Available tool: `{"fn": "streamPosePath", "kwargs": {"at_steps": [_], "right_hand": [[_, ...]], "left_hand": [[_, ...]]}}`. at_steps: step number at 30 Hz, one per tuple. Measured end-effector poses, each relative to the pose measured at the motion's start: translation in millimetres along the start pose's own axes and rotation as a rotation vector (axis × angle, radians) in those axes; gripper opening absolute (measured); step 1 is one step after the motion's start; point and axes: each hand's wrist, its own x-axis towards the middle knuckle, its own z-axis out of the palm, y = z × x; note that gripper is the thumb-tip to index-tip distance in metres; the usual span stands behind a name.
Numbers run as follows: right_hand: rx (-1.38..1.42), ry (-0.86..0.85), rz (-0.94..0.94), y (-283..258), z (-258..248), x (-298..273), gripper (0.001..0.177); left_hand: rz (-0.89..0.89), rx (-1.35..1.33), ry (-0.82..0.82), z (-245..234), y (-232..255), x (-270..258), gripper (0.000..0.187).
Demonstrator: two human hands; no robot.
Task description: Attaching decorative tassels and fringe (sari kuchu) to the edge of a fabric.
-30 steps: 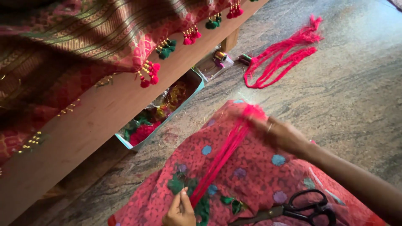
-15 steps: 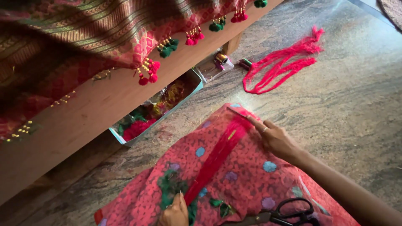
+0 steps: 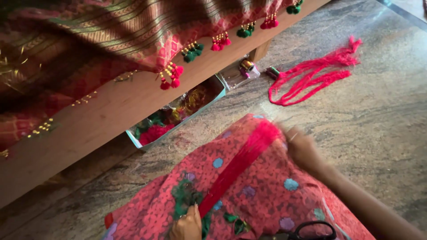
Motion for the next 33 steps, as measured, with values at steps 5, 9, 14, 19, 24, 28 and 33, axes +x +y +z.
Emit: {"fn": "streamPosePath", "kwargs": {"at_steps": [5,9,14,19,24,28,33], "right_hand": [[-0.558,-0.453,-0.203,-19,-14,7,0.069],[0.266,-0.044,0.356,-53,-15,-3,0.036],[-0.083,-0.325,-0.513,-94,49,-63,0.036],[0.411,-0.08,0.003,-93,10,-26,0.041],[-0.086,0.17,-0.449,-121,-13,-31,0.049],[0.01,0.063,-0.312,-80,-3,-24,0.056],[-0.153,0.077,-0.239,-89,-22,-21,0.05]], "left_hand": [[0.008,-0.025,-0.069,-13,-4,4,0.028],[-0.003,-0.1,-0.091,-30,4,17,0.026],[-0.037,-0.182,-0.09,-55,7,21,0.025],[-0.102,-0.357,-0.121,-81,3,25,0.024],[-0.097,-0.433,-0.152,-90,3,34,0.024],[-0.082,-0.441,-0.141,-82,-3,25,0.023],[-0.089,-0.457,-0.133,-90,3,32,0.022]]}}
